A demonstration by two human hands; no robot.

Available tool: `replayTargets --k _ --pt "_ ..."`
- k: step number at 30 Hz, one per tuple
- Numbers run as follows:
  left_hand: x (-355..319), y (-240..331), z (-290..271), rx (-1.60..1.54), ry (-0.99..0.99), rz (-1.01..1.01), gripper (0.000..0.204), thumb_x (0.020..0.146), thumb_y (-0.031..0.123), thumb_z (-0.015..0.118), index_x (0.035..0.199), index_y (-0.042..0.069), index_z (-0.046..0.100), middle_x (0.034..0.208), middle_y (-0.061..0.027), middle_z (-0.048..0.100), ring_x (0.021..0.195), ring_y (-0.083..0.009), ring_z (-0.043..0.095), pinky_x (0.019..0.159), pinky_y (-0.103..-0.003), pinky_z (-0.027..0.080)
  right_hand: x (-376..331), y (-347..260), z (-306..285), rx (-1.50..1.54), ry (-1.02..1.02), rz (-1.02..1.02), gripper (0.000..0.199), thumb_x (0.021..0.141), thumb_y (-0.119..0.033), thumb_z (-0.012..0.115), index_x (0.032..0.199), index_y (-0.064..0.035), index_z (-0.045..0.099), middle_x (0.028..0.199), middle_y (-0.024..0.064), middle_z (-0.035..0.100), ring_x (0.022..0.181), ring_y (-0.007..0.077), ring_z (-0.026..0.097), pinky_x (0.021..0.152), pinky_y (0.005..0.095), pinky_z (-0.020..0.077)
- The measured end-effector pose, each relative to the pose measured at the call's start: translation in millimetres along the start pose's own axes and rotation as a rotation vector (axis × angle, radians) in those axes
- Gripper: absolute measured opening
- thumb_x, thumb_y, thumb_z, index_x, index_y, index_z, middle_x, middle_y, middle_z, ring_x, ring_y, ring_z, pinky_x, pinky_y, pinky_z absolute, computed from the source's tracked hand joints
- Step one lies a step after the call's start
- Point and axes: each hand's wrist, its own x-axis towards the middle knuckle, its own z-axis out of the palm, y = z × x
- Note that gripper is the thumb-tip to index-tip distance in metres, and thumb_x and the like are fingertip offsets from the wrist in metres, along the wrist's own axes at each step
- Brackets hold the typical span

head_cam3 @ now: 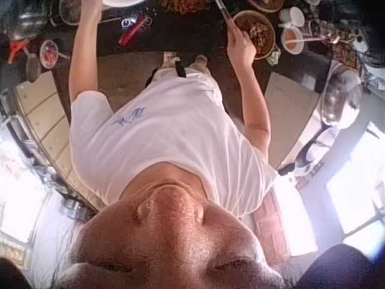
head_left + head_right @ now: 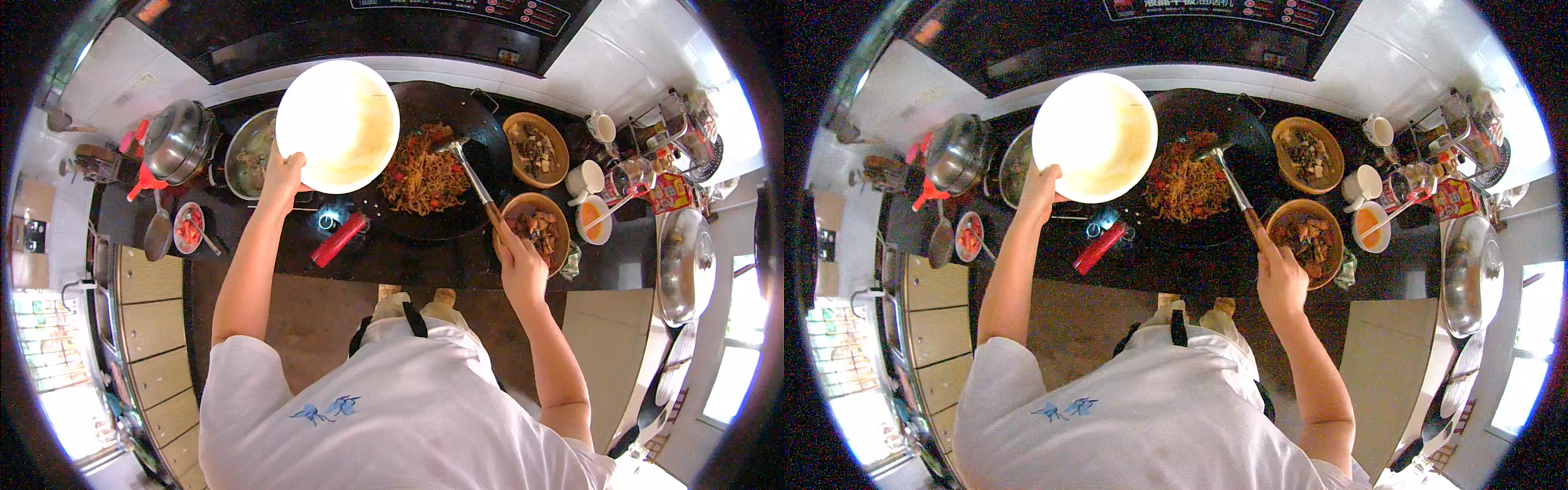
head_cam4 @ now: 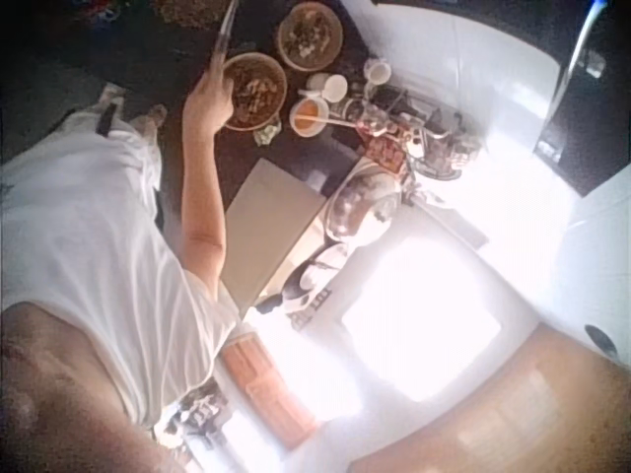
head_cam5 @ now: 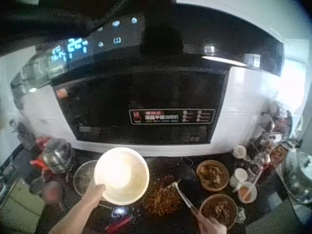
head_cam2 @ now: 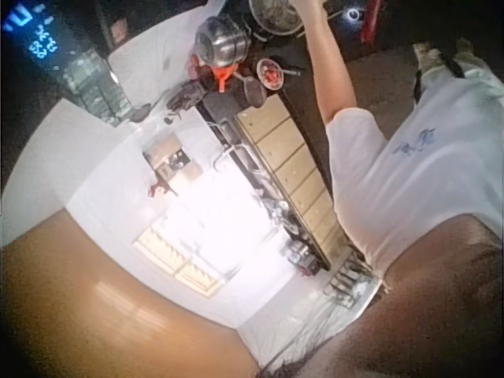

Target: The person stirs meat in a wok using a spatula and transfers it into a bowl. They then add a prepared vegetable mixture from a bowl into the wok and stir-fry it. Finally, they transfer the cooked meat back into the wok to mix with the vegetables.

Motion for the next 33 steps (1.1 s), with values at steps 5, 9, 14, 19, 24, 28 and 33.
replayTargets --k 5,9,14,19,24,28,33 --pt "-4 -13 -16 -0.072 0.007 -0.067 0.070 0.078 0.003 0.046 0.144 0.003 0.021 0.124 -0.0229 0.048 0.104 -0.0325 0.062 0.069 -0.043 0.062 -29 -26 -41 0.072 -0.151 0.030 0.038 0.087 -0.011 0.062 0.124 -0.0169 0.061 0.085 0.0133 0.063 0.076 0.0325 0.063 0.069 0.0393 0.0519" --pt "-3 -8 -7 -0.096 -0.058 -0.084 0.065 0.079 0.005 0.046 0.140 -0.001 0.023 0.124 -0.0228 0.048 0.105 -0.0332 0.061 0.074 -0.045 0.061 -12 -23 -4 0.033 -0.096 0.069 0.036 0.088 -0.010 0.059 0.123 -0.0156 0.061 0.090 0.0155 0.064 0.081 0.0354 0.063 0.070 0.0418 0.0516" --pt "-8 -1 -3 -0.142 -0.066 -0.124 0.064 0.079 0.006 0.046 0.137 -0.006 0.025 0.124 -0.0234 0.049 0.107 -0.0341 0.060 0.079 -0.048 0.060 -3 -13 -3 0.073 -0.062 0.033 0.038 0.087 -0.010 0.060 0.125 -0.0163 0.060 0.093 0.0141 0.065 0.080 0.0340 0.064 0.069 0.0406 0.0520" --pt "-12 -2 0 -0.371 -0.190 -0.228 0.064 0.076 0.006 0.047 0.135 -0.009 0.028 0.129 -0.0235 0.046 0.112 -0.0368 0.057 0.083 -0.052 0.058 -18 0 12 0.171 0.001 0.009 0.039 0.087 -0.012 0.061 0.125 -0.0182 0.059 0.092 0.0127 0.065 0.078 0.0333 0.064 0.067 0.0414 0.0524" --pt "-9 -13 19 -0.535 -0.309 -0.349 0.062 0.080 0.008 0.047 0.139 0.000 0.032 0.136 -0.0215 0.043 0.124 -0.0394 0.047 0.092 -0.056 0.051 -7 8 31 0.303 -0.134 0.135 0.038 0.087 -0.011 0.063 0.124 -0.0127 0.058 0.109 0.0183 0.063 0.098 0.0370 0.061 0.082 0.0416 0.0502" --pt "-23 -16 40 -0.524 -0.337 -0.360 0.064 0.078 0.010 0.048 0.139 0.000 0.033 0.134 -0.0183 0.048 0.117 -0.0370 0.055 0.087 -0.050 0.055 -17 57 23 0.293 -0.002 0.092 0.032 0.087 -0.013 0.063 0.119 -0.0106 0.059 0.101 0.0176 0.063 0.092 0.0373 0.061 0.078 0.0431 0.0510" --pt "-63 -8 94 -0.552 -0.349 -0.397 0.061 0.078 0.009 0.046 0.136 -0.006 0.034 0.129 -0.0208 0.050 0.109 -0.0368 0.060 0.079 -0.047 0.059 -33 208 24 0.031 0.227 0.440 0.029 0.085 -0.001 0.057 0.112 -0.0093 0.060 0.114 0.0147 0.055 0.105 0.0357 0.053 0.086 0.0439 0.0490"
